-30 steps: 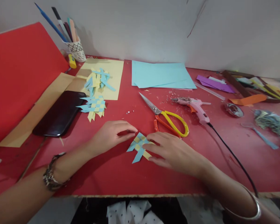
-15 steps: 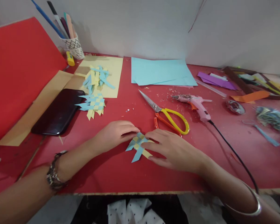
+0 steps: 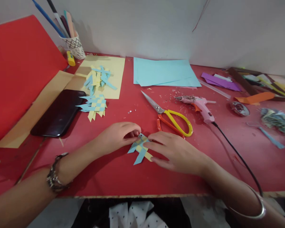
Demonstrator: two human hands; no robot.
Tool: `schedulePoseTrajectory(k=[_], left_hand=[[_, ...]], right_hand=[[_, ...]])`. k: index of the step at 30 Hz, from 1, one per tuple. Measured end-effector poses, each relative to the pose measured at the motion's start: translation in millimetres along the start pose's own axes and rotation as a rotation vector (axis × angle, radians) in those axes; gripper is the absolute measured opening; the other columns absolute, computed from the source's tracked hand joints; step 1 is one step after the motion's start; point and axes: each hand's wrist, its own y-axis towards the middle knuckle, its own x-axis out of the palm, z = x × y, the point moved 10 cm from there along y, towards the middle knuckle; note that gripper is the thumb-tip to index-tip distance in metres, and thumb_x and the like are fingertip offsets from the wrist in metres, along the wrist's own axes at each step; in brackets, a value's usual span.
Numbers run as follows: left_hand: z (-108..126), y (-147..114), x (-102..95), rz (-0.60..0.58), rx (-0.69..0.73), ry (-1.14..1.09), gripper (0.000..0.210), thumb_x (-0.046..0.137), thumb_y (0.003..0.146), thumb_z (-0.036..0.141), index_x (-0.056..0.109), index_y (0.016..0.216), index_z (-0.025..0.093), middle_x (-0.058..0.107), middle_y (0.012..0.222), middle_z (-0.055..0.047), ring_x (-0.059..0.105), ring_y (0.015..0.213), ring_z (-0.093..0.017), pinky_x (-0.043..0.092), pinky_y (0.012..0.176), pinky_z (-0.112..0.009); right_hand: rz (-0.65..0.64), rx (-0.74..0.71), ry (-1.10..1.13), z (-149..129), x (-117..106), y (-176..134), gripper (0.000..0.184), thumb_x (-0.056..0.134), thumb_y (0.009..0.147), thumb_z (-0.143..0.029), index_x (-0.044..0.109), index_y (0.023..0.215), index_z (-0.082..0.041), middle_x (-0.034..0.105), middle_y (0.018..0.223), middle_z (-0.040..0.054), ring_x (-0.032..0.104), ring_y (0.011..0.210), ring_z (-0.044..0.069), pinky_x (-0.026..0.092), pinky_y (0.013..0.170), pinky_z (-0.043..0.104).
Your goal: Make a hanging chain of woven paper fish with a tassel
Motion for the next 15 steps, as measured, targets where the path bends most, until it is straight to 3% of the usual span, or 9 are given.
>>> schedulePoseTrajectory(k=[6, 15], left_hand=[[1.7, -1.9, 0.9, 0.0, 0.038, 0.039, 0.017, 0.053, 0.081, 0.032, 0.053, 0.09, 0.018, 0.058, 0.082, 0.0, 0.054, 0.073, -0.011, 0.042, 0.064, -0.02], [7.2, -0.2, -2.4, -0.002, 0.078, 0.194, 0.021, 0.052, 0.081, 0.037, 0.059, 0.084, 0.017, 0.057, 0.084, -0.002, 0.053, 0.077, -0.015, 0.038, 0.064, -0.025]], right_hand=[[0.169, 0.036, -0.034, 5.1, -10.2, 1.2, 0.03, 0.034, 0.088, -0.022, 0.056, 0.105, -0.01, 0.062, 0.085, 0.0082, 0.056, 0.074, 0.015, 0.047, 0.063, 0.027], [0.17, -0.039, -0.183, -3.1, -5.8, 6.6, 0.032, 0.033, 0.088, -0.021, 0.057, 0.104, -0.009, 0.061, 0.081, 0.0069, 0.054, 0.069, 0.016, 0.047, 0.06, 0.028]])
